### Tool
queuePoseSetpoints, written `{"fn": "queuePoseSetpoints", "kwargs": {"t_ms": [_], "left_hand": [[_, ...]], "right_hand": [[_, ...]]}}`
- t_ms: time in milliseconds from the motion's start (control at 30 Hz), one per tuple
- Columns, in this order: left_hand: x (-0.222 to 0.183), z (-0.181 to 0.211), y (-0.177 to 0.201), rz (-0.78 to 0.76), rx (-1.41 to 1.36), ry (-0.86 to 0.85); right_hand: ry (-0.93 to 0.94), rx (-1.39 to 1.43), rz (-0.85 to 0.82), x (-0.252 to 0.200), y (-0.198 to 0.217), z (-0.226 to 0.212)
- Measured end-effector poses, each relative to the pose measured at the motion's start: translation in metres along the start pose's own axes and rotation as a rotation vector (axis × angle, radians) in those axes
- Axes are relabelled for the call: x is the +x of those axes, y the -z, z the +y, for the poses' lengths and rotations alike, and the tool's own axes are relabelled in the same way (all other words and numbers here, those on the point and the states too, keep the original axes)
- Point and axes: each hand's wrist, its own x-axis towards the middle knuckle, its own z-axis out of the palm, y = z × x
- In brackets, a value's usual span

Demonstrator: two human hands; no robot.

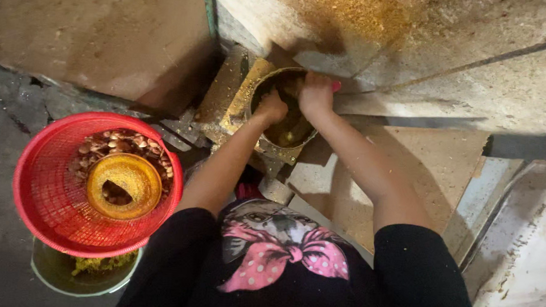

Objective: The person repeatedly scoops yellow cassava pulp from a metal container into a red basket, then transfers brown cassava chunks from the basket into a yellow funnel atop a grinder. The person uses a red plastic scoop to assist with the transfer.

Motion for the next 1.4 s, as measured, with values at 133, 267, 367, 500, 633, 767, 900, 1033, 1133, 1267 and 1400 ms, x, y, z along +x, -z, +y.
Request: {"fn": "queuePoseSetpoints", "kwargs": {"t_ms": [133, 267, 367, 500, 633, 767, 900, 1033, 1133, 1267, 1400], "left_hand": [[0.038, -0.019, -0.037, -0.180, 0.399, -0.197], [0.036, -0.032, -0.055, -0.260, 0.325, -0.339], [0.026, -0.030, -0.063, -0.292, -0.016, -0.248], [0.013, -0.031, -0.069, -0.335, -0.416, -0.020], [0.018, -0.030, -0.069, -0.438, -0.484, -0.012], [0.033, -0.028, -0.062, -0.451, -0.158, -0.305], [0.039, -0.025, -0.061, -0.488, -0.097, -0.253], [0.045, -0.020, -0.057, -0.511, -0.057, -0.239], [0.046, -0.026, -0.046, -0.511, -0.044, -0.208], [0.046, -0.033, -0.035, -0.509, -0.021, -0.168], [0.046, -0.036, -0.020, -0.493, -0.013, -0.159]], "right_hand": [[0.164, -0.283, -0.338, -0.003, -0.028, 0.002], [0.098, -0.079, -0.379, -0.008, -0.032, 0.004], [0.096, -0.068, -0.494, -0.010, -0.022, 0.005], [0.138, 0.080, -0.641, -0.023, 0.013, 0.000], [0.200, 0.143, -0.867, -0.037, 0.052, -0.016], [0.125, 0.251, -0.847, -0.040, 0.068, -0.021], [0.105, 0.368, -0.836, -0.045, 0.050, -0.015], [0.114, 0.451, -0.799, -0.053, 0.024, -0.015], [0.359, 0.374, -0.707, -0.063, 0.018, -0.033], [0.053, 0.630, -0.757, -0.069, 0.028, -0.059], [0.061, 0.778, -0.829, -0.058, 0.035, -0.059]]}}
